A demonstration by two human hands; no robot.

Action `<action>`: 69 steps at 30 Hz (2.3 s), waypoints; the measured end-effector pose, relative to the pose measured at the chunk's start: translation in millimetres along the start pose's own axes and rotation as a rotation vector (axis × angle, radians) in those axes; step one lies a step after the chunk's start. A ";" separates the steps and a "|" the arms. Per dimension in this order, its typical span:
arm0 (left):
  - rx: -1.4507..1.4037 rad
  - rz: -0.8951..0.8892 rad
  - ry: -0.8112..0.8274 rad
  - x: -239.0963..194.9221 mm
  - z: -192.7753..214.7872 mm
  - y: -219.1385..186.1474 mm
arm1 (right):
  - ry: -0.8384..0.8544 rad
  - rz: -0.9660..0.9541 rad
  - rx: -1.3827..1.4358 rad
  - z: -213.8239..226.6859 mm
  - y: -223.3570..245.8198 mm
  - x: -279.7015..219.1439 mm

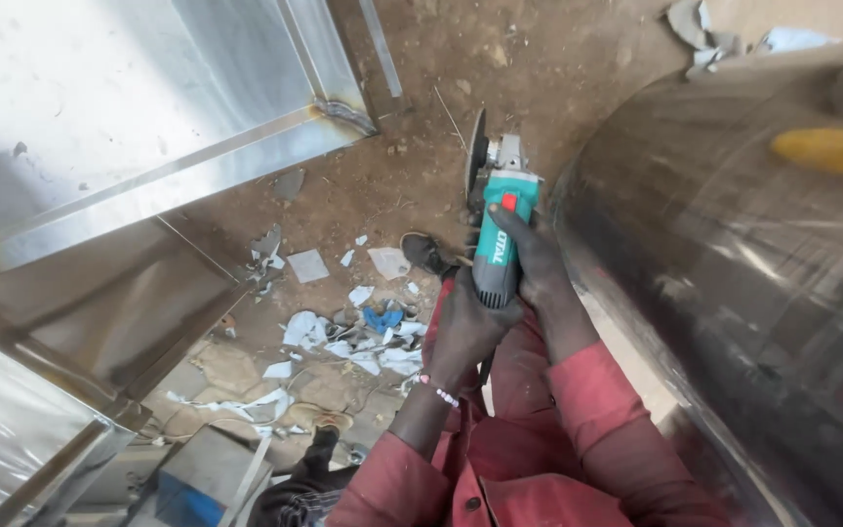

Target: Using a handheld angle grinder to smooth welds and edges on a stainless steel frame structure.

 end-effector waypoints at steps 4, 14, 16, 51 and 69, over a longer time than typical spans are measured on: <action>-0.022 0.010 -0.021 11.6 -3.7 -9.2 | 0.042 0.021 0.021 9.4 -30.1 45.1; -0.457 -0.135 -0.195 50.0 5.4 1.8 | 0.148 0.232 -0.260 -26.2 -27.9 92.2; -0.516 -0.212 -0.155 60.2 6.5 10.2 | 0.182 0.250 -0.226 -33.9 -40.4 103.3; 0.245 -0.217 -1.301 141.5 307.8 -45.2 | 0.158 0.325 -0.232 -93.9 -11.0 71.7; 0.337 -0.152 -1.194 146.2 302.4 -35.7 | 0.161 0.239 -0.219 -90.7 9.3 50.8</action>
Point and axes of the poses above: each hand's wrist, its own x-axis towards the middle knuckle, its own z-axis out of the back of the hand, y = z × x, the point moved 5 cm from there along x, towards the middle knuckle, and after that the axes turned 2 degrees about -y, right-handed, at the moved point
